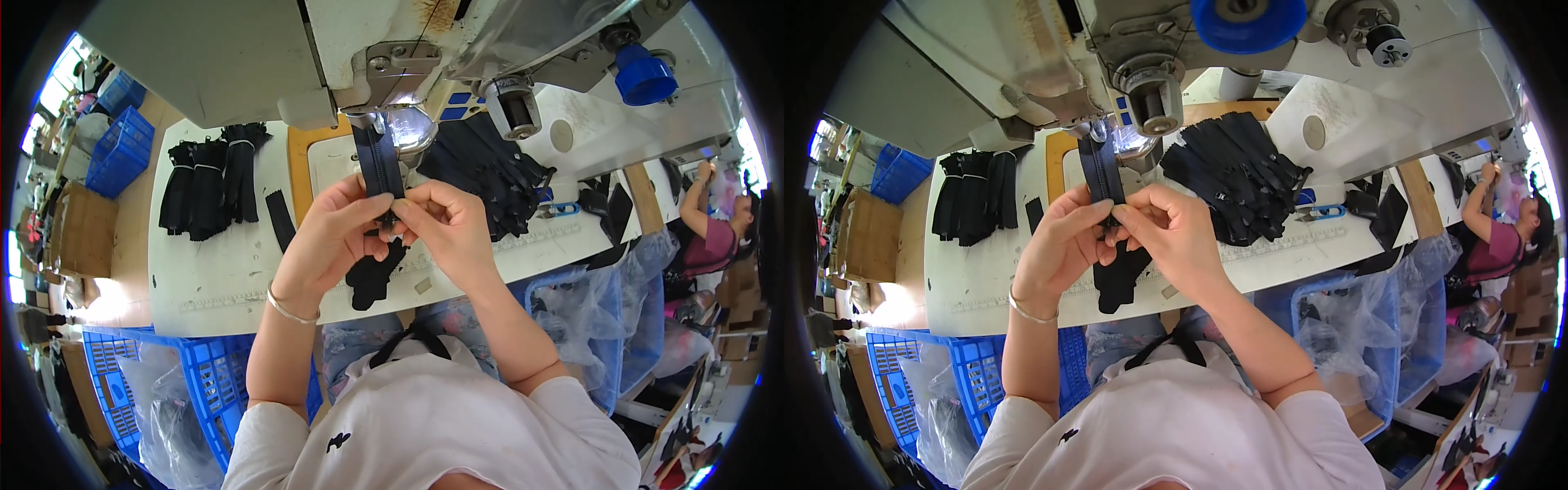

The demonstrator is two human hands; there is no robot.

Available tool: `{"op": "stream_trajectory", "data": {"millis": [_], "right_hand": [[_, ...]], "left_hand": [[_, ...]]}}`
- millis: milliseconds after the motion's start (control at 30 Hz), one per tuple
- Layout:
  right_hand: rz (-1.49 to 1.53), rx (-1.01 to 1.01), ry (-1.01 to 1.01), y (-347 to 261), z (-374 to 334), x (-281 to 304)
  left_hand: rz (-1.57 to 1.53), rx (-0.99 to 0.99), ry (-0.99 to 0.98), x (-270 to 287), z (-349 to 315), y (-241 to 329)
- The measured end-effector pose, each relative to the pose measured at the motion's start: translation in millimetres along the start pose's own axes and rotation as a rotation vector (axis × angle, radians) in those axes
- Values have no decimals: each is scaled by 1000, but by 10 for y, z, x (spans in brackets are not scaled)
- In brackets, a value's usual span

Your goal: Sorting and inspecting black zippers for shoe manufacturing at a workstation.

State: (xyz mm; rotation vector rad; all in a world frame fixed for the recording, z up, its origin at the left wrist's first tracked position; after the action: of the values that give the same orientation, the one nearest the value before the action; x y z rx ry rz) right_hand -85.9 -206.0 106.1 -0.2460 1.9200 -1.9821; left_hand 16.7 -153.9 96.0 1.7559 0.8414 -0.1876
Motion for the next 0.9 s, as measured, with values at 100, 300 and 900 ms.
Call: {"op": "stream_trajectory", "data": {"millis": [100, 300, 900], "right_hand": [[-33, -74, -22, 51, -40, 29], [-100, 16, -26, 71, -63, 27], [-156, 111, 113, -58, 152, 99]], "left_hand": [[-7, -74, 34, 105, 13, -68], [-74, -166, 157, 216, 41, -108], [-38, -437, 336, 185, 435, 429]]}}
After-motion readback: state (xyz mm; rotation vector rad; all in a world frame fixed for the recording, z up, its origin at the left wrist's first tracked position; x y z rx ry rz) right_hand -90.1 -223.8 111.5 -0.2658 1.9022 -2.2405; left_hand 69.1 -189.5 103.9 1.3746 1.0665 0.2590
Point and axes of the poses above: each hand's wrist, its own z-axis towards the middle knuckle, its own x-axis out of the back of the hand, y = z × x, the point moved 8 cm from there along z, towards the middle knuckle, and after that the axes turned 15 degrees about y, right-handed, at the moved point
